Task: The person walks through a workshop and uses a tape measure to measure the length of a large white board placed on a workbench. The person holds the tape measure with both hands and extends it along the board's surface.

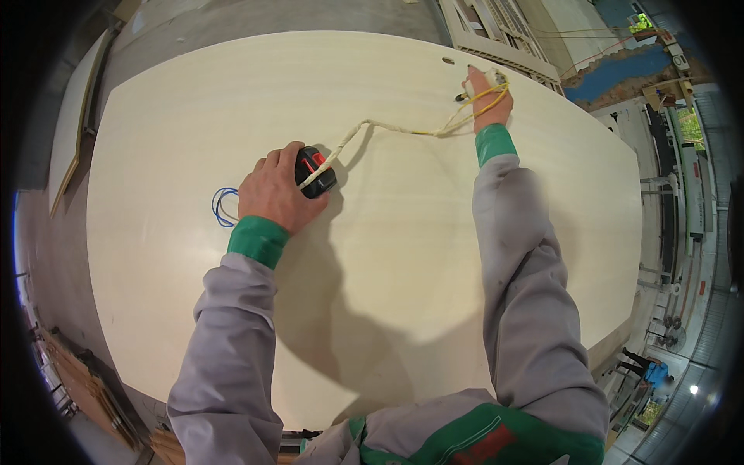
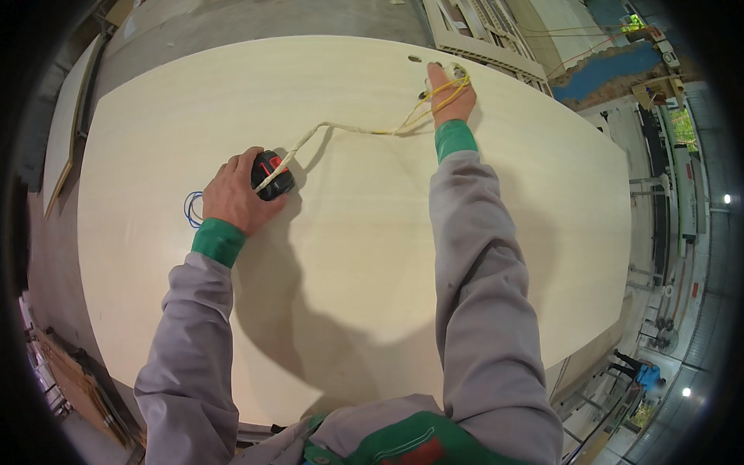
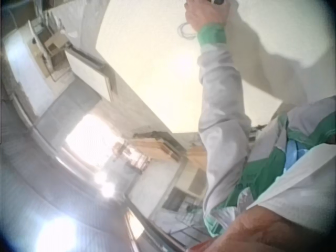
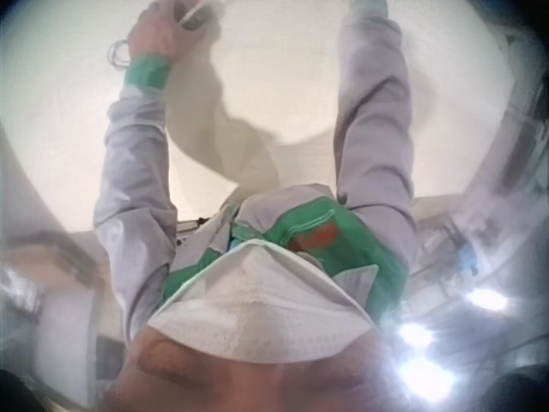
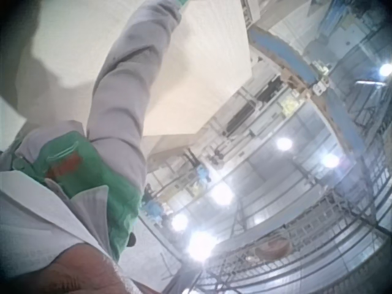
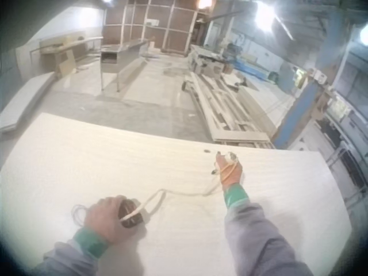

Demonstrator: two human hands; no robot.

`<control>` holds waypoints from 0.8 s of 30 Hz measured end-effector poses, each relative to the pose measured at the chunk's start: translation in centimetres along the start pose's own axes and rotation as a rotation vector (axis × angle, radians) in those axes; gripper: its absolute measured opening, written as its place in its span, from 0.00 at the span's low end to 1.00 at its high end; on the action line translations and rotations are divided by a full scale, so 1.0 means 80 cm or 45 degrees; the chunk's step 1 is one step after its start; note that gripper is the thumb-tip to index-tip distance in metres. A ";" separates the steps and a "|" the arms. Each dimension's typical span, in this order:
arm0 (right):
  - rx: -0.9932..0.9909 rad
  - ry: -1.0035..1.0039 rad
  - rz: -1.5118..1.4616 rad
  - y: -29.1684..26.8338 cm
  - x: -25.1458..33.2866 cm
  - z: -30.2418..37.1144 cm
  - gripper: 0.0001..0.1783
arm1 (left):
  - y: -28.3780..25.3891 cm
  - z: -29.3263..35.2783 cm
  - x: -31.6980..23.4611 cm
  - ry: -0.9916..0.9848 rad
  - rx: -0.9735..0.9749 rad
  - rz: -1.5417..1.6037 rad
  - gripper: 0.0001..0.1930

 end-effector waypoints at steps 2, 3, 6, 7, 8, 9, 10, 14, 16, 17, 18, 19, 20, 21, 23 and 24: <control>0.008 -0.110 0.003 0.002 0.001 -0.004 0.17 | 0.000 0.000 0.000 -0.020 0.006 0.002 0.37; 0.016 -0.016 0.061 0.001 -0.003 -0.005 0.17 | 0.000 0.000 0.000 -0.012 -0.005 0.008 0.37; -0.006 -0.192 -0.211 0.000 0.004 -0.003 0.19 | -0.001 0.001 -0.001 0.024 -0.065 0.017 0.36; -0.044 -0.343 -0.306 -0.002 0.009 -0.006 0.19 | -0.001 0.002 -0.001 0.038 -0.085 0.030 0.36; -0.082 -0.312 -0.012 -0.002 0.010 -0.005 0.18 | 0.000 0.003 -0.001 0.037 -0.081 0.013 0.36; -0.088 -0.233 0.084 -0.001 0.007 -0.008 0.22 | 0.001 0.003 -0.001 0.034 -0.072 0.008 0.36; -0.044 -0.175 0.172 0.002 0.005 -0.014 0.26 | 0.002 0.003 -0.001 0.032 -0.075 0.013 0.35; 0.078 -0.182 -0.044 0.015 0.007 -0.029 0.30 | 0.003 0.002 0.000 0.023 -0.084 0.030 0.35; -0.037 -0.304 -0.212 0.016 0.014 -0.033 0.30 | 0.004 0.001 0.001 0.023 -0.083 0.047 0.35; 0.009 -0.215 -0.151 0.024 0.011 -0.040 0.30 | 0.005 0.000 0.001 0.031 -0.086 0.047 0.35; 0.021 -0.178 -0.114 0.027 0.011 -0.037 0.30 | 0.005 -0.001 0.001 0.039 -0.091 0.047 0.35; 0.052 -0.095 -0.036 0.034 0.007 -0.046 0.30 | 0.005 -0.001 0.001 0.043 -0.091 0.053 0.35; -0.020 -0.172 0.111 0.031 0.011 -0.042 0.20 | 0.006 -0.002 0.002 0.051 -0.094 0.044 0.35; -0.070 -0.235 0.094 0.033 0.013 -0.047 0.21 | 0.007 -0.002 0.003 0.048 -0.094 0.042 0.35; -0.035 -0.223 0.165 0.036 0.012 -0.051 0.22 | 0.008 -0.001 0.005 0.055 -0.106 0.044 0.35; -0.024 -0.241 0.033 0.038 0.013 -0.057 0.22 | 0.008 -0.001 0.005 0.067 -0.117 0.049 0.35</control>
Point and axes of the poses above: each hand's wrist, its own z-axis away from the middle knuckle, its own y-axis out of the palm, x = y × z, the point moved 4 cm from there along -z, towards the middle knuckle, and after that the axes turned 9 degrees about z, right-handed, at the moved point
